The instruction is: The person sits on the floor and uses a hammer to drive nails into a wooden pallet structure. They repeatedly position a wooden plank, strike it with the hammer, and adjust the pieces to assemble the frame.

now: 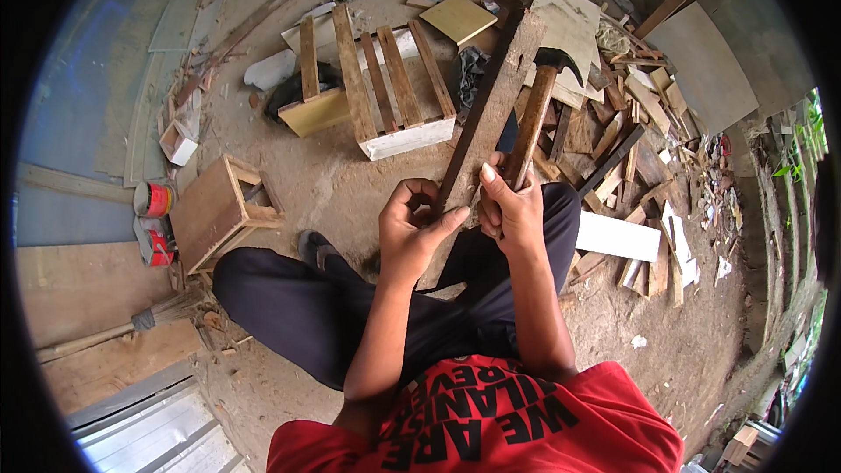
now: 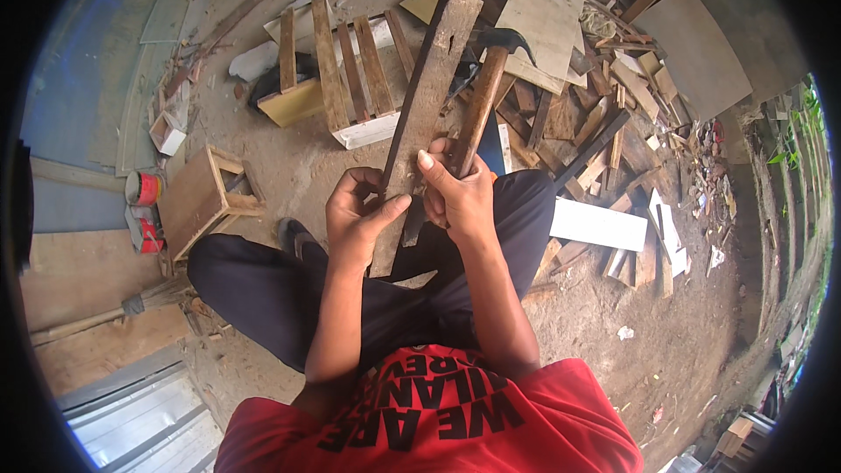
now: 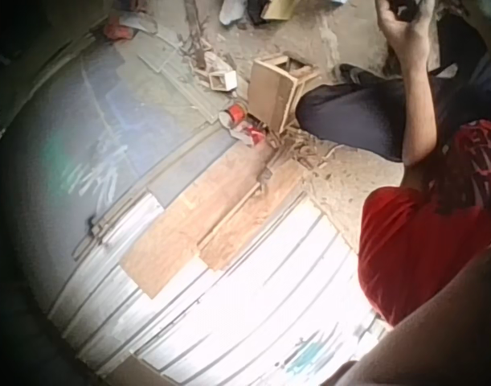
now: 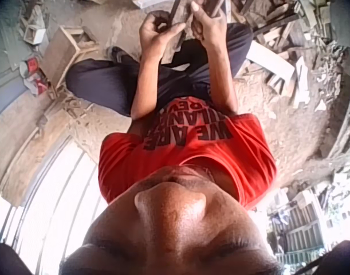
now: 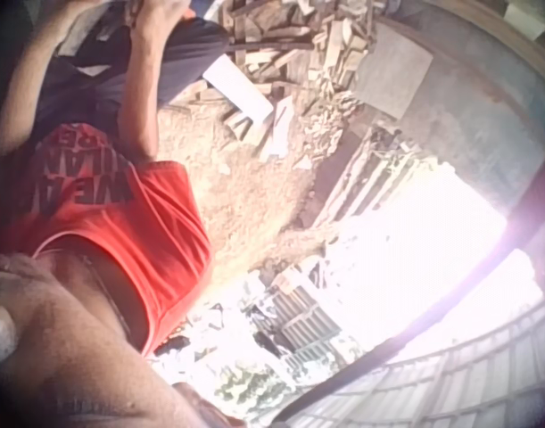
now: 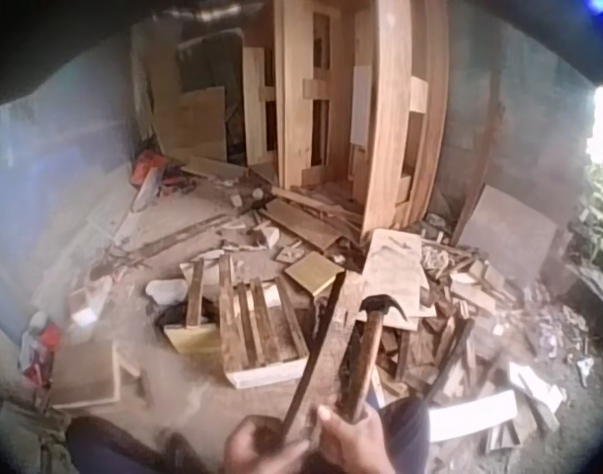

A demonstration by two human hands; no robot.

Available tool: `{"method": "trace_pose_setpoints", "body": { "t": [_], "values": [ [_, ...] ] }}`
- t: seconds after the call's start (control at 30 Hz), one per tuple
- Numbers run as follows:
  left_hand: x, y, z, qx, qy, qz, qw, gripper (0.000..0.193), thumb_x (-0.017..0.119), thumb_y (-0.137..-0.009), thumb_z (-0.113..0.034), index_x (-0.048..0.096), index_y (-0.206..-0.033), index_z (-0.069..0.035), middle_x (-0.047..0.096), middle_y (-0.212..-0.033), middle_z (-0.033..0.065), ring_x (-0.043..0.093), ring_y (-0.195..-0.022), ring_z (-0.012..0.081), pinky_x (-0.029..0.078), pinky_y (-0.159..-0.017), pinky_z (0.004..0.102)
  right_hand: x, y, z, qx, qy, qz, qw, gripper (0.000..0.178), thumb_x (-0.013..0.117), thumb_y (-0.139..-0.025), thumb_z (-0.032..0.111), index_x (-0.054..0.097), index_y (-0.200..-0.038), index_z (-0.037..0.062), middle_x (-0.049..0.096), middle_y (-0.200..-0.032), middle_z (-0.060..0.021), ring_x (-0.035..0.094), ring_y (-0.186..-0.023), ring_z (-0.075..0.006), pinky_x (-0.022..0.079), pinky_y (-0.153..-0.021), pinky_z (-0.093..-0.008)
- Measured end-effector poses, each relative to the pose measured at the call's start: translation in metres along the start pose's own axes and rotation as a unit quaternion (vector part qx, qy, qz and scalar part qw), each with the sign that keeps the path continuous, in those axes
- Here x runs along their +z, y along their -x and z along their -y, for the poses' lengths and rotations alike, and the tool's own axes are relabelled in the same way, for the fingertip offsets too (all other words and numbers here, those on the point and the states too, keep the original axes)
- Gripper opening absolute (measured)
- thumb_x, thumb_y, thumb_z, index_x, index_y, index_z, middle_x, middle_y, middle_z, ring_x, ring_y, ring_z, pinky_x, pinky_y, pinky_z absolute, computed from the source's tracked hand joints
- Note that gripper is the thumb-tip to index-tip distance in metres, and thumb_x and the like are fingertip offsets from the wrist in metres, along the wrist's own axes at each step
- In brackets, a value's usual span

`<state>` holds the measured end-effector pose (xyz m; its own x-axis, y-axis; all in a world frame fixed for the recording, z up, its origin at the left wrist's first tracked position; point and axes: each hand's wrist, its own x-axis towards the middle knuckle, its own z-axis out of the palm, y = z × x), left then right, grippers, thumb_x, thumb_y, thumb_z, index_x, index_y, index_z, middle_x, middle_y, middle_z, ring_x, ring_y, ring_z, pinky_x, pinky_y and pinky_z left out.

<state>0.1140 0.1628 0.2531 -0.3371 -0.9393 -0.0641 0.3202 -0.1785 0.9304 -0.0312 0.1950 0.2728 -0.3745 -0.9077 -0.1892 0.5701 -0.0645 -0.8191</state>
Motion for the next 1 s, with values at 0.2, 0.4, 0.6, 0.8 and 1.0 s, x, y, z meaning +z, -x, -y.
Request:
{"method": "trace_pose_setpoints", "body": {
  "t": [0.2, 0.4, 0.6, 0.8, 1.0],
  "values": [
    [0.004, 0.005, -0.006, -0.026, 0.021, 0.005, 0.999, 0.036, 0.083, -0.077, -0.006, 0.054, -0.099, -0.004, 0.06, -0.085, -0.0009, 0.053, -0.073, 0.0041, 0.044, -0.067, 0.0188, -0.005, 0.0, -0.001, 0.003, 0.012, 0.007, 1.0, 0.031, 0.072, -0.091, 0.024, 0.057, -0.102, 0.0003, 0.047, -0.056, 0.0021, 0.039, -0.037, -0.0063, 0.032, -0.034, -0.0234],
    [0.0, 0.004, -0.005, -0.036, 0.018, 0.041, 0.998, 0.038, 0.079, -0.081, -0.01, 0.055, -0.11, 0.0, 0.062, -0.093, 0.0023, 0.058, -0.083, 0.0067, 0.047, -0.069, 0.0202, -0.005, -0.017, 0.004, -0.01, 0.045, -0.023, 0.999, 0.032, 0.069, -0.093, 0.032, 0.057, -0.1, 0.004, 0.043, -0.058, 0.004, 0.036, -0.038, -0.0054, 0.028, -0.034, -0.0216],
    [0.002, 0.003, -0.004, -0.09, 0.059, 0.103, 0.989, 0.041, 0.064, -0.093, -0.011, 0.05, -0.129, 0.004, 0.063, -0.109, 0.0096, 0.064, -0.093, 0.0139, 0.053, -0.062, 0.0258, -0.013, -0.057, 0.019, -0.018, 0.093, -0.008, 0.995, 0.041, 0.081, -0.083, 0.02, 0.06, -0.11, -0.0027, 0.052, -0.062, 0.0031, 0.041, -0.042, -0.0053, 0.03, -0.038, -0.0236],
    [0.001, 0.003, -0.005, -0.103, 0.018, 0.112, 0.988, 0.045, 0.057, -0.097, -0.019, 0.044, -0.134, 0.003, 0.062, -0.112, 0.0142, 0.064, -0.074, 0.016, 0.051, -0.053, 0.0258, -0.01, -0.059, 0.011, -0.056, 0.184, -0.011, 0.981, 0.043, 0.08, -0.084, 0.018, 0.06, -0.115, -0.0058, 0.054, -0.064, 0.0031, 0.039, -0.043, -0.0032, 0.028, -0.038, -0.0227],
    [0.008, -0.001, 0.001, -0.103, 0.02, 0.084, 0.991, 0.04, 0.057, -0.097, -0.018, 0.048, -0.131, 0.002, 0.063, -0.106, 0.0114, 0.06, -0.068, 0.0134, 0.05, -0.053, 0.0253, -0.012, -0.062, 0.006, -0.056, 0.18, -0.028, 0.982, 0.045, 0.078, -0.085, 0.018, 0.06, -0.117, -0.0068, 0.053, -0.063, 0.0034, 0.039, -0.043, -0.0031, 0.028, -0.038, -0.0226]
  ]
}}
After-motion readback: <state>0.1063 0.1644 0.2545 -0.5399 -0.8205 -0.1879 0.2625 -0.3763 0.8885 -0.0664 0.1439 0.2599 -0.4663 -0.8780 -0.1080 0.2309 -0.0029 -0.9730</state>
